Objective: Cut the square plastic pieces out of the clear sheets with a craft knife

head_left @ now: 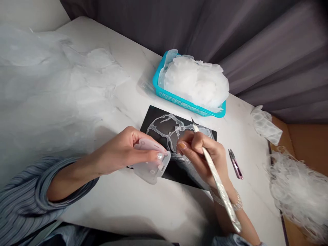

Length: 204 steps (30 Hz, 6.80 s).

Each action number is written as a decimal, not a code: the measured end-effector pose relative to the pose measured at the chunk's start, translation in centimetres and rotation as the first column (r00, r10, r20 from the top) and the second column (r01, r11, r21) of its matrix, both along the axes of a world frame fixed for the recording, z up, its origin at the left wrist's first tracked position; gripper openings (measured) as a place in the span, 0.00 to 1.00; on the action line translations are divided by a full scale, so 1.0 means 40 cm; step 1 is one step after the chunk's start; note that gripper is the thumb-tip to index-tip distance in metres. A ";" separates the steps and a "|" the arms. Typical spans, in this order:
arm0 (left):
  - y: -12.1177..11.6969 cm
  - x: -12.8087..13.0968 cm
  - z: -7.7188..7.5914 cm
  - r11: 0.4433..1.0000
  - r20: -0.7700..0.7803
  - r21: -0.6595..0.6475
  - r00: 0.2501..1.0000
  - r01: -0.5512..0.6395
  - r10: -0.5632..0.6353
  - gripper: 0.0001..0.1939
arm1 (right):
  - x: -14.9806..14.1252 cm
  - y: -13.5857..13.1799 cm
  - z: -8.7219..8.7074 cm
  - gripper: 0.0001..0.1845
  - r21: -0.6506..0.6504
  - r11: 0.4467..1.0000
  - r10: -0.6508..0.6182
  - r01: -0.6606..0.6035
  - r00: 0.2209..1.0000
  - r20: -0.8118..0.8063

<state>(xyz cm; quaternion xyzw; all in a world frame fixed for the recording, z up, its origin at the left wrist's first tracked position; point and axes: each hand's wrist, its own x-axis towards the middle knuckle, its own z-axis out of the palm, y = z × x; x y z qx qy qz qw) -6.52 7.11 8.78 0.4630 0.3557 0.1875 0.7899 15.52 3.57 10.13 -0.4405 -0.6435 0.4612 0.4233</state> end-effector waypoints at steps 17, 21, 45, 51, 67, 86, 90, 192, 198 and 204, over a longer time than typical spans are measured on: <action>-0.028 0.004 0.024 0.982 -0.120 0.185 0.992 -0.027 0.050 0.06 | -0.010 0.006 -0.034 0.17 -0.473 0.807 0.161 -0.353 0.903 -0.398; -0.022 0.001 0.008 0.991 0.001 0.105 0.997 -0.078 0.079 0.05 | -0.015 0.010 -0.029 0.19 -0.480 0.801 0.155 -0.358 0.898 -0.412; -0.024 0.039 -0.083 0.917 -0.108 -0.357 0.983 -0.177 0.147 0.13 | 0.456 -0.236 -0.210 0.02 0.320 0.708 -0.511 0.630 0.143 0.848; -0.022 0.059 -0.062 0.964 -0.035 -0.254 0.997 -0.078 0.071 0.11 | 0.487 -0.242 -0.190 0.03 0.320 0.679 -0.596 0.661 0.243 0.765; -0.043 0.053 0.019 0.980 -0.148 0.197 0.988 -0.022 0.051 0.10 | 0.071 -0.118 0.033 0.17 -0.280 0.960 0.050 0.017 0.972 0.231; -0.063 0.052 0.054 0.832 -0.034 0.523 0.971 -0.184 0.236 0.07 | 0.027 -0.097 0.050 0.17 -0.035 0.996 0.091 -0.084 0.917 0.388; -0.063 0.056 0.052 0.813 -0.007 0.544 0.968 -0.206 0.250 0.06 | 0.019 -0.099 0.052 0.17 -0.040 0.994 0.107 -0.100 0.910 0.399; -0.051 0.041 0.045 0.688 0.070 0.709 0.987 -0.153 0.147 0.15 | 0.027 -0.111 0.083 0.15 0.024 0.988 0.114 -0.150 0.839 0.533; -0.053 0.043 0.045 0.687 0.058 0.709 0.984 -0.159 0.168 0.14 | 0.025 -0.106 0.081 0.15 0.045 0.989 0.097 -0.144 0.835 0.542; -0.052 0.045 0.047 0.699 0.051 0.697 0.984 -0.157 0.169 0.12 | 0.027 -0.108 0.082 0.16 0.047 0.988 0.096 -0.146 0.825 0.557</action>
